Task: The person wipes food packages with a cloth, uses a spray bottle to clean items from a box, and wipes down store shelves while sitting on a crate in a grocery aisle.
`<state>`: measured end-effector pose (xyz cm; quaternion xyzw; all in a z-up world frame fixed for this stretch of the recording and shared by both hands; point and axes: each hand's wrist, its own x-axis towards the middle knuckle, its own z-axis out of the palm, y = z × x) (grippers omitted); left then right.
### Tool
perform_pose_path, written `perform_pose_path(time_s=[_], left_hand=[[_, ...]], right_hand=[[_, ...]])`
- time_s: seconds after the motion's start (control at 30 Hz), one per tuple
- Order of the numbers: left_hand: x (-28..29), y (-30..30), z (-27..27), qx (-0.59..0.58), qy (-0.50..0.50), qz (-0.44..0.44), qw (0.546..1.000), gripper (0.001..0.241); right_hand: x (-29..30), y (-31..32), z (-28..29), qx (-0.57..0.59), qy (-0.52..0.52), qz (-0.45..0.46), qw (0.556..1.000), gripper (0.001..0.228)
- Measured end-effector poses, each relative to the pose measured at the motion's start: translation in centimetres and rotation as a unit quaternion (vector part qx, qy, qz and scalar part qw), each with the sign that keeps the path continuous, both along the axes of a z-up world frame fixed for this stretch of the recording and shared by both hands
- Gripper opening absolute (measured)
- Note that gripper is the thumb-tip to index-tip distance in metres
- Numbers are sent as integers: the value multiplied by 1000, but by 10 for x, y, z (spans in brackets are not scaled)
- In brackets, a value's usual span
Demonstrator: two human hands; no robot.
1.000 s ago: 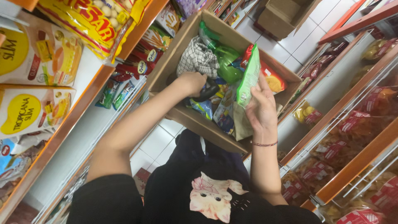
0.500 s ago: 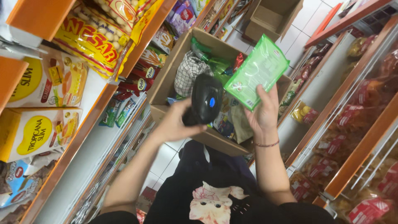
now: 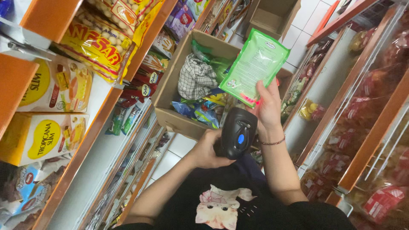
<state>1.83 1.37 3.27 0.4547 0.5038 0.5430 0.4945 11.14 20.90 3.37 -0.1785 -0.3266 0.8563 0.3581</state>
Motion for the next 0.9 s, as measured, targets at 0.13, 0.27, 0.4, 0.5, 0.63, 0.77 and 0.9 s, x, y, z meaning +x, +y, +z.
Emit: perform_pose_path(time_s=[0.13,0.27,0.4,0.5,0.63,0.77,0.9], left_hand=[[4,-3,1,11,-13,12,1000,42],[-7,0,18,31,31,19,999,47],[-43,4,37,100,227,72,966,52],[-73,18,30,-44,391,130,910,65],[-101,53,-23,-143,612,71,774,50],[-112,71,-94,-116,763,10,635,15],[-120,74,-115,-116,754,23,647,18]], right_hand=[[-1,-2,2,-5,-11,-13,1000,51],[0,-2,4,-30,-60,-26,997,52],[2,2,-3,-11,-6,-49,999,52],[6,5,-17,-5,-78,-90,993,56],[6,6,-38,50,-93,-98,990,57],[4,-3,-52,33,-94,-81,992,58],[-4,-10,-54,69,-141,-64,986,56]])
